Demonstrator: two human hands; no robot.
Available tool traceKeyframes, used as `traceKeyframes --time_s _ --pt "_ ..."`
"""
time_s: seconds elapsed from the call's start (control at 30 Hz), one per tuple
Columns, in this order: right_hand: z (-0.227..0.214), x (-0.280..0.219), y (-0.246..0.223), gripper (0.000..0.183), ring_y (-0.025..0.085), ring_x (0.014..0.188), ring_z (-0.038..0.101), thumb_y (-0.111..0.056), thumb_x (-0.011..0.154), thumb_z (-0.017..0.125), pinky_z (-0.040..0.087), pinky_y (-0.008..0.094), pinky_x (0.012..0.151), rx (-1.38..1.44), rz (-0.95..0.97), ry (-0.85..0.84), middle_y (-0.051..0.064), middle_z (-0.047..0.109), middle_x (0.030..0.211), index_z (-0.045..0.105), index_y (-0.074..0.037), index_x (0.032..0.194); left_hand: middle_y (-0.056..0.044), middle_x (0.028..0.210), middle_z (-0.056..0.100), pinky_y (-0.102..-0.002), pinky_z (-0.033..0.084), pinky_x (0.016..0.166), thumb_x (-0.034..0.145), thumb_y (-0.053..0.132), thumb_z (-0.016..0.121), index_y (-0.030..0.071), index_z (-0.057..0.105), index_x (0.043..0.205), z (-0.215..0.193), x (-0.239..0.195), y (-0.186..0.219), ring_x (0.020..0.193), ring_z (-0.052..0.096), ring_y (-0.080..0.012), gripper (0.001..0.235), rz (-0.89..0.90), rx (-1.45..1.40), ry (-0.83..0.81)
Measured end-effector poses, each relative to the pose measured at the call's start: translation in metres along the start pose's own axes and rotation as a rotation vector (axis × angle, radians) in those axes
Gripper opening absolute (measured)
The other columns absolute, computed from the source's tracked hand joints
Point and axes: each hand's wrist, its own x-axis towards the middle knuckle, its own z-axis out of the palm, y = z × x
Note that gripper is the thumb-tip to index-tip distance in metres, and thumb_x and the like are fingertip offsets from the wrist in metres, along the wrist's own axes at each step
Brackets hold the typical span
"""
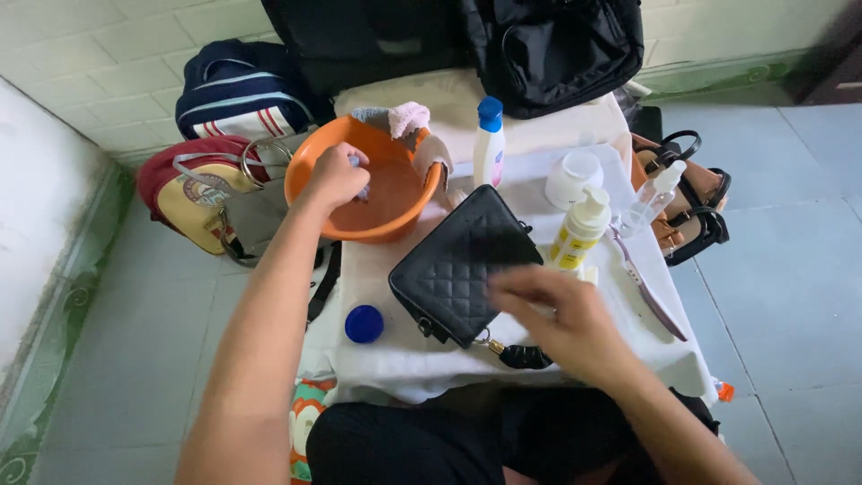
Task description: The person cleans a black quilted handbag by first wiping it with a wet cloth, then scrubbing the handle and body with a toothbrush dipped in a white cleaning solution. The person uses a spray bottle, a cloth, and a toothbrush to clean the bag on a table.
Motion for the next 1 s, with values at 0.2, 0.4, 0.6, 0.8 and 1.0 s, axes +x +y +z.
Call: traceKeyframes --time_s 0.2,0.4,0.6,0.8,1.0 --pt "0.079 0.119 0.017 0.032 0.05 0.1 0.069 -0.017 0.097 0.064 0.057 0.06 0.077 0.075 -0.219 0.041 0.036 0.067 0.102 0.061 0.008 0.116 -0.014 0.097 0.073 -0.047 0.053 0.092 0.069 0.019 0.081 0.008 0.066 0.1 -0.024 -0.028 0.029 0.106 0.07 -0.0379 0.036 0.027 -0.029 -0.067" --pt "0.144 0.22 0.003 0.08 0.04 0.154 0.018 -0.05 0.084 0.075 0.034 0.053 0.116 0.461 0.592 0.195 0.021 0.052 0.147 0.053 -0.003 0.145 -0.002 0.061 0.068 -0.025 0.059 0.054 0.076 0.017 0.062 0.021 0.06 0.101 -0.024 -0.036 0.047 0.045 0.07 -0.0203 0.025 0.07 -0.458 0.062" --pt "0.168 0.268 0.046 0.071 0.029 0.122 0.064 -0.05 0.083 0.073 0.053 0.046 0.096 0.851 0.763 0.054 0.012 0.069 0.124 0.062 -0.001 0.133 -0.012 0.124 0.062 -0.046 0.047 0.107 0.086 0.015 0.061 -0.001 0.048 0.135 -0.022 -0.033 0.037 0.124 0.06 -0.0267 0.053 0.142 -0.523 -0.07" --pt "0.161 0.255 0.026 0.035 0.01 0.047 0.051 -0.032 0.09 0.072 0.032 0.018 0.038 0.883 0.781 -0.027 0.0 0.046 0.061 0.059 -0.001 0.081 -0.007 0.095 0.066 -0.047 0.05 0.095 0.083 0.013 0.064 0.013 0.064 0.089 -0.06 -0.071 0.047 0.1 0.065 -0.0361 0.006 0.388 0.144 0.144" --pt "0.191 0.305 0.106 0.04 0.026 0.06 0.074 -0.024 0.071 0.092 0.055 0.034 0.045 0.557 0.808 0.013 0.019 0.073 0.071 0.069 0.004 0.09 -0.005 0.068 0.067 -0.036 0.058 0.073 0.08 0.008 0.059 0.021 0.072 0.074 -0.023 -0.058 0.021 0.077 0.069 -0.0352 0.019 0.368 0.153 0.364"
